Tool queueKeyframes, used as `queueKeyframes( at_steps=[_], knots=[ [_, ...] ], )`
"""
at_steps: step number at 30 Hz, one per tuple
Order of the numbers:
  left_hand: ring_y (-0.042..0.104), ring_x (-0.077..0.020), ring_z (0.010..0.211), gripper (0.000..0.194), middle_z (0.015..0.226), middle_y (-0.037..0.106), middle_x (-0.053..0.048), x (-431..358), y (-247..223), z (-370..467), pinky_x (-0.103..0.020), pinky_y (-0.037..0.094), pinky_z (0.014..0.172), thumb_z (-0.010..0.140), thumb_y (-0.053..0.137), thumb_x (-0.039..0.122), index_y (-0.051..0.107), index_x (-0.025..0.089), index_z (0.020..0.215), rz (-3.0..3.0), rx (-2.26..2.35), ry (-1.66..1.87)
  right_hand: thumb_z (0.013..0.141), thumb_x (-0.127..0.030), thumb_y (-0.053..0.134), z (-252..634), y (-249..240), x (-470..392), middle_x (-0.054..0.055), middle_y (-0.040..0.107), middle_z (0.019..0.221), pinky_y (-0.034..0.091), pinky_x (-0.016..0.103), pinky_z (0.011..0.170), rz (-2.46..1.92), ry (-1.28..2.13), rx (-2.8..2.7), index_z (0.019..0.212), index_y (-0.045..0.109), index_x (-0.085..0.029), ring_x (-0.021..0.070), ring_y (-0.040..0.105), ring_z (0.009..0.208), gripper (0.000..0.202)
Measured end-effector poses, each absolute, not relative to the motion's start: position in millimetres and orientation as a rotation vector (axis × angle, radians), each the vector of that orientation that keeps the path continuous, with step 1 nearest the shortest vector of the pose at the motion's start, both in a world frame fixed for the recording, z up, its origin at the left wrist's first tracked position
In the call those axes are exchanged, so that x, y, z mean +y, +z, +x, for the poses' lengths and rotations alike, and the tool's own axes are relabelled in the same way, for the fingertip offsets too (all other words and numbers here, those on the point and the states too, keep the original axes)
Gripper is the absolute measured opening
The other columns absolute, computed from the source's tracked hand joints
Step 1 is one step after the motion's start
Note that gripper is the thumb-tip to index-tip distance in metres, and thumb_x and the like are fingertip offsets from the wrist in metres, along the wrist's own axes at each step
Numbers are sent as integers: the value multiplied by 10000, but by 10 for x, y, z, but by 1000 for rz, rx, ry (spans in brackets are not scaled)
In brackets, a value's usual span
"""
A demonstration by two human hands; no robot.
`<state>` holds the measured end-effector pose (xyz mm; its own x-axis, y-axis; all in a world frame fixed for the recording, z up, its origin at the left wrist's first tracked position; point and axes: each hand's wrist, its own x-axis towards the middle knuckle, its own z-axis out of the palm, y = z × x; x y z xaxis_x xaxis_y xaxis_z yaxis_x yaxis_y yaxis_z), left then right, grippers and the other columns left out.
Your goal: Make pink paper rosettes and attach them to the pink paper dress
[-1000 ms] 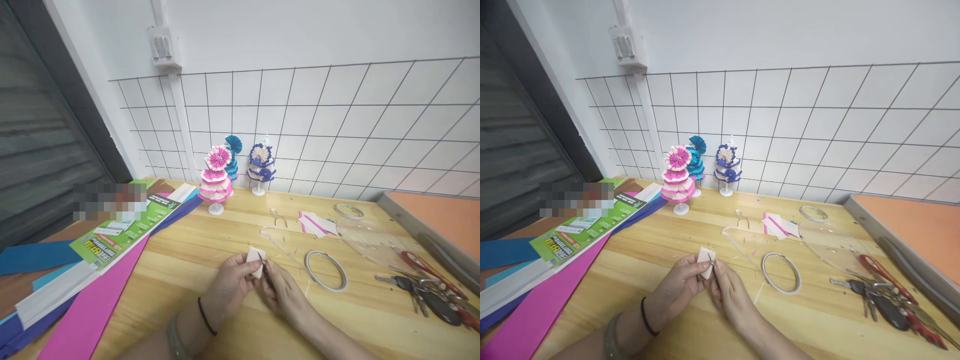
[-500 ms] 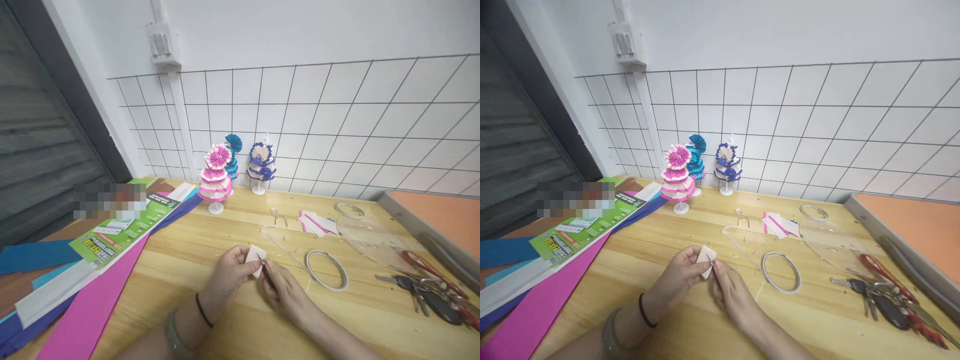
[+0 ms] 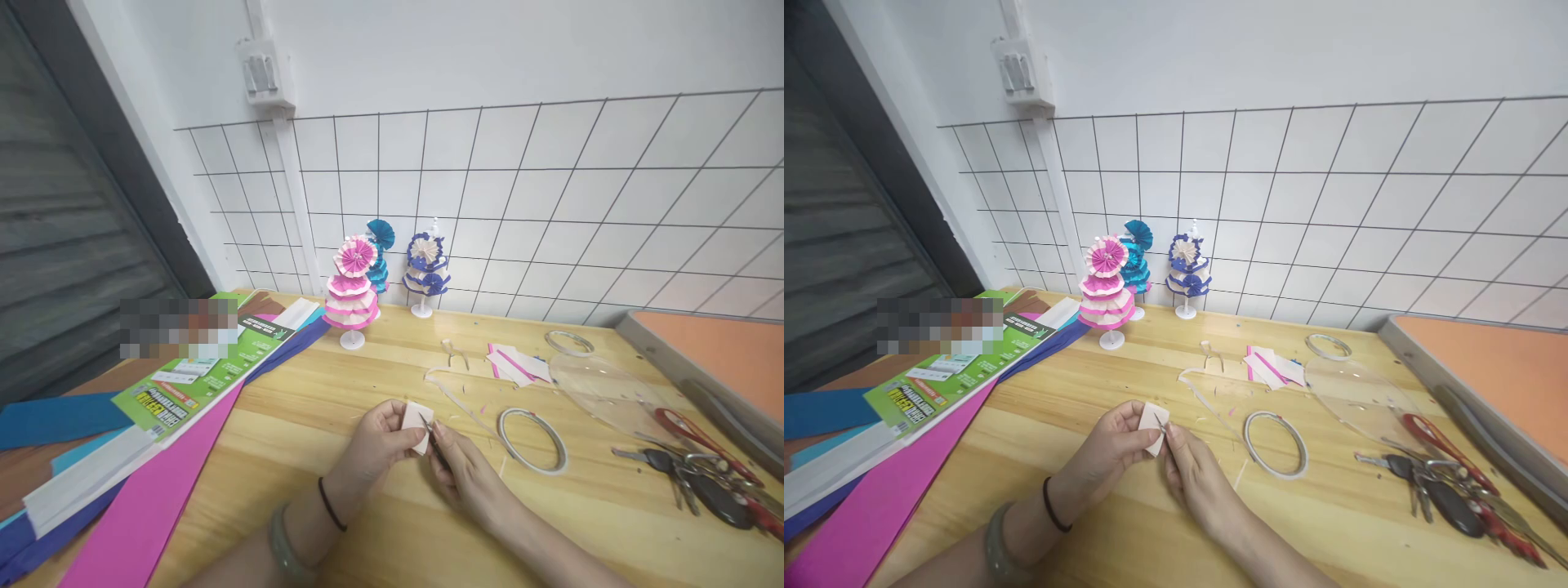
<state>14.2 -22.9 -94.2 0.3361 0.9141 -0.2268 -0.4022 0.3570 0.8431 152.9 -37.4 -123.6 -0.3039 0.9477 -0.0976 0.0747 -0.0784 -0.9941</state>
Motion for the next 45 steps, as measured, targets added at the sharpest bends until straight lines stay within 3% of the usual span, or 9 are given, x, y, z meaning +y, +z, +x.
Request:
queueKeyframes(
  at_steps=[45],
  knots=[
    [585, -130, 680, 274, 757, 647, -62, -173, -1023, 112, -273, 429, 698, 600, 731, 218, 553, 117, 782, 904, 841, 1034, 874, -562, 273, 1558, -1223, -376, -83, 286, 454, 177, 232, 397, -1198, 1480, -1475, 629, 383, -200, 64, 234, 382, 451]
  ],
)
